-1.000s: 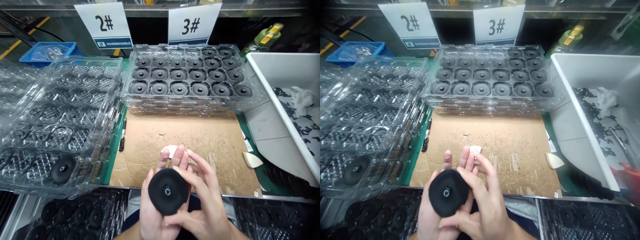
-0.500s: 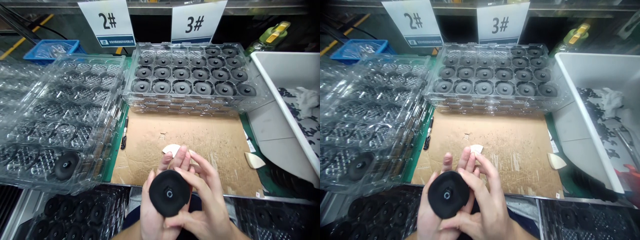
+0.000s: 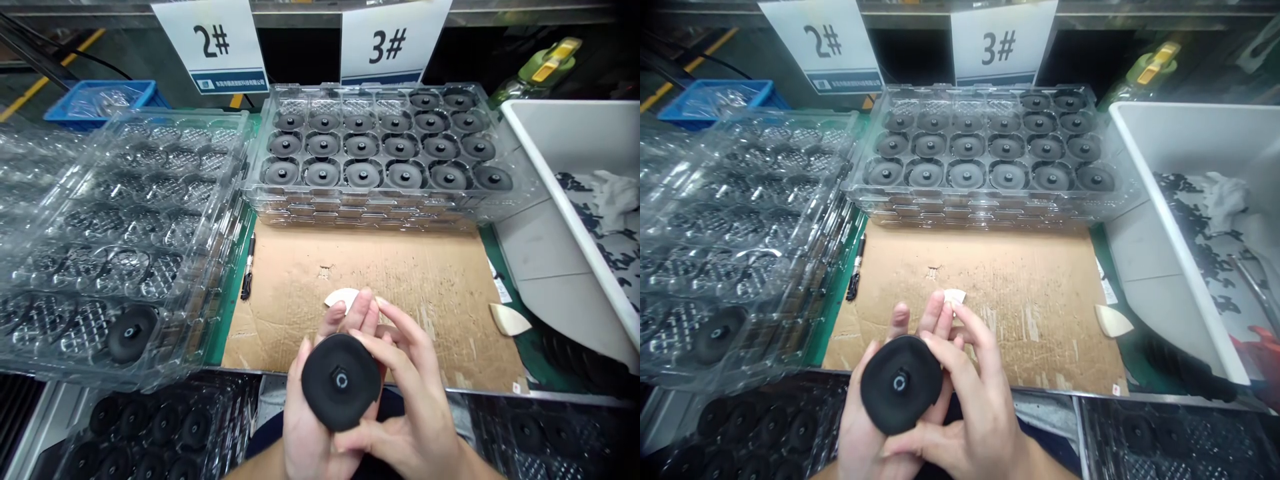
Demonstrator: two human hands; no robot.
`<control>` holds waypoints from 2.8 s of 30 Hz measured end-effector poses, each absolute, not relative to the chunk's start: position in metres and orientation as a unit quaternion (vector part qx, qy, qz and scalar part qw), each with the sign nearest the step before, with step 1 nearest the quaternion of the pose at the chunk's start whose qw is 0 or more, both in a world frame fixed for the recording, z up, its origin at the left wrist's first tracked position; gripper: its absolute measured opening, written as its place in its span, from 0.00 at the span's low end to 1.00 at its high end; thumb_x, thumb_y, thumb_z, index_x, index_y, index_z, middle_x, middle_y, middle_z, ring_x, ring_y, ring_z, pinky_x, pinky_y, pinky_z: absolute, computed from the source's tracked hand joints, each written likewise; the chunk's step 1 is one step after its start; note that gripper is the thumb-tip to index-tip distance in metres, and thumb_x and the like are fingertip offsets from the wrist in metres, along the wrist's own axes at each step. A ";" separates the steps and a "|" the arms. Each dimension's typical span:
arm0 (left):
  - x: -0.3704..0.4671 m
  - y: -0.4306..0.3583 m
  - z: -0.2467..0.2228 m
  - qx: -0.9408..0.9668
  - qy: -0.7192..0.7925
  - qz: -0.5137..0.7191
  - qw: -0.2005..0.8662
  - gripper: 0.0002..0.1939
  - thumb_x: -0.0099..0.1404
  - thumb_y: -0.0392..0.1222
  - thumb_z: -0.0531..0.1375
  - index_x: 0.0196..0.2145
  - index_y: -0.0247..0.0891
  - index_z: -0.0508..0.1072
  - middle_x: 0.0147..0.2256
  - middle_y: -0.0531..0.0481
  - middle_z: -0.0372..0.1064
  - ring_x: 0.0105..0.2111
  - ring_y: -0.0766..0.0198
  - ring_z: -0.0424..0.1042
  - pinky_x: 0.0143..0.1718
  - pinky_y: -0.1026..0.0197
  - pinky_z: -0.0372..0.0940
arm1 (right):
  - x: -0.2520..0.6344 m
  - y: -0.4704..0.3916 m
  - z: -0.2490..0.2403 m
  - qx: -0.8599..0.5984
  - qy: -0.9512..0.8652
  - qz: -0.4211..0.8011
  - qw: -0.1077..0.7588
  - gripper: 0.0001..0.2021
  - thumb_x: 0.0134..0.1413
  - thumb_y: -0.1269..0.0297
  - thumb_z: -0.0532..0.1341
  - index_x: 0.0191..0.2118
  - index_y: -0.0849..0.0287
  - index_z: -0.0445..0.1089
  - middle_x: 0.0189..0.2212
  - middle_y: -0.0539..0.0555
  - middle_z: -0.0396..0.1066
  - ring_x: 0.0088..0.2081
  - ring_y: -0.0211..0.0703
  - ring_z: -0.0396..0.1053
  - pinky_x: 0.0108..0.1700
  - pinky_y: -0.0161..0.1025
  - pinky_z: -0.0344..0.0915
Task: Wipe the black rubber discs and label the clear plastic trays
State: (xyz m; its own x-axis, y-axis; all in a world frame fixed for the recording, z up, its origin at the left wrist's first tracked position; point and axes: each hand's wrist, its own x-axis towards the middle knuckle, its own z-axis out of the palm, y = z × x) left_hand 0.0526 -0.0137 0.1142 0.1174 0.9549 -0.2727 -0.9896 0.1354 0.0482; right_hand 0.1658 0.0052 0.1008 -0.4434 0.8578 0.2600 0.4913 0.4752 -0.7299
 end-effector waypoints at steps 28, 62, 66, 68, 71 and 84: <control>-0.016 -0.043 0.067 0.021 0.316 0.538 0.781 0.26 0.56 0.45 0.61 0.52 0.53 0.61 0.57 0.49 0.57 0.54 0.51 0.60 0.52 0.52 0.57 | 0.170 0.058 0.057 -0.444 -0.853 0.249 0.113 0.23 0.52 0.60 0.59 0.55 0.49 0.59 0.52 0.58 0.58 0.49 0.53 0.58 0.48 0.54 0.62; 0.038 -0.010 0.096 0.037 0.403 0.598 0.692 0.22 0.50 0.44 0.66 0.44 0.46 0.71 0.41 0.51 0.72 0.44 0.58 0.70 0.46 0.62 0.64 | 0.154 0.041 0.135 -0.341 -0.788 0.373 0.352 0.16 0.58 0.71 0.50 0.51 0.62 0.62 0.39 0.56 0.69 0.39 0.39 0.67 0.44 0.38 0.65; 0.034 -0.012 0.096 0.038 0.410 0.606 0.681 0.23 0.48 0.43 0.67 0.44 0.48 0.71 0.45 0.53 0.71 0.45 0.59 0.69 0.46 0.63 0.64 | 0.155 0.041 0.138 -0.318 -0.798 0.439 0.264 0.13 0.56 0.72 0.52 0.45 0.59 0.67 0.37 0.52 0.70 0.37 0.35 0.68 0.40 0.32 0.67; 0.035 -0.013 0.096 0.045 0.409 0.603 0.684 0.22 0.48 0.41 0.67 0.43 0.47 0.72 0.42 0.53 0.73 0.42 0.62 0.70 0.44 0.66 0.65 | 0.152 0.043 0.140 -0.345 -0.790 0.408 0.301 0.14 0.57 0.72 0.50 0.47 0.60 0.65 0.37 0.53 0.70 0.36 0.36 0.68 0.41 0.34 0.66; 0.035 -0.014 0.099 0.043 0.392 0.592 0.703 0.24 0.47 0.43 0.67 0.44 0.47 0.72 0.41 0.52 0.73 0.43 0.61 0.70 0.45 0.65 0.65 | 0.156 0.043 0.143 -0.325 -0.791 0.391 0.341 0.14 0.58 0.71 0.50 0.49 0.62 0.64 0.36 0.54 0.70 0.37 0.37 0.67 0.42 0.35 0.65; 0.032 -0.010 0.099 0.052 0.345 0.612 0.710 0.25 0.48 0.44 0.66 0.46 0.51 0.70 0.47 0.53 0.70 0.47 0.63 0.68 0.47 0.68 0.63 | 0.182 0.034 0.144 -0.405 -0.839 0.218 0.291 0.16 0.53 0.78 0.50 0.43 0.59 0.68 0.28 0.53 0.69 0.27 0.40 0.57 0.30 0.39 0.53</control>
State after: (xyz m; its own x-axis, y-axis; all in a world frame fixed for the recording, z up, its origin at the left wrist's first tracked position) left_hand 0.0322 -0.0097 0.0989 0.0140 0.9047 -0.4257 -0.8327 0.2463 0.4959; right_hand 0.1824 0.0345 0.1441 -0.5027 0.8064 0.3114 0.5530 0.5769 -0.6012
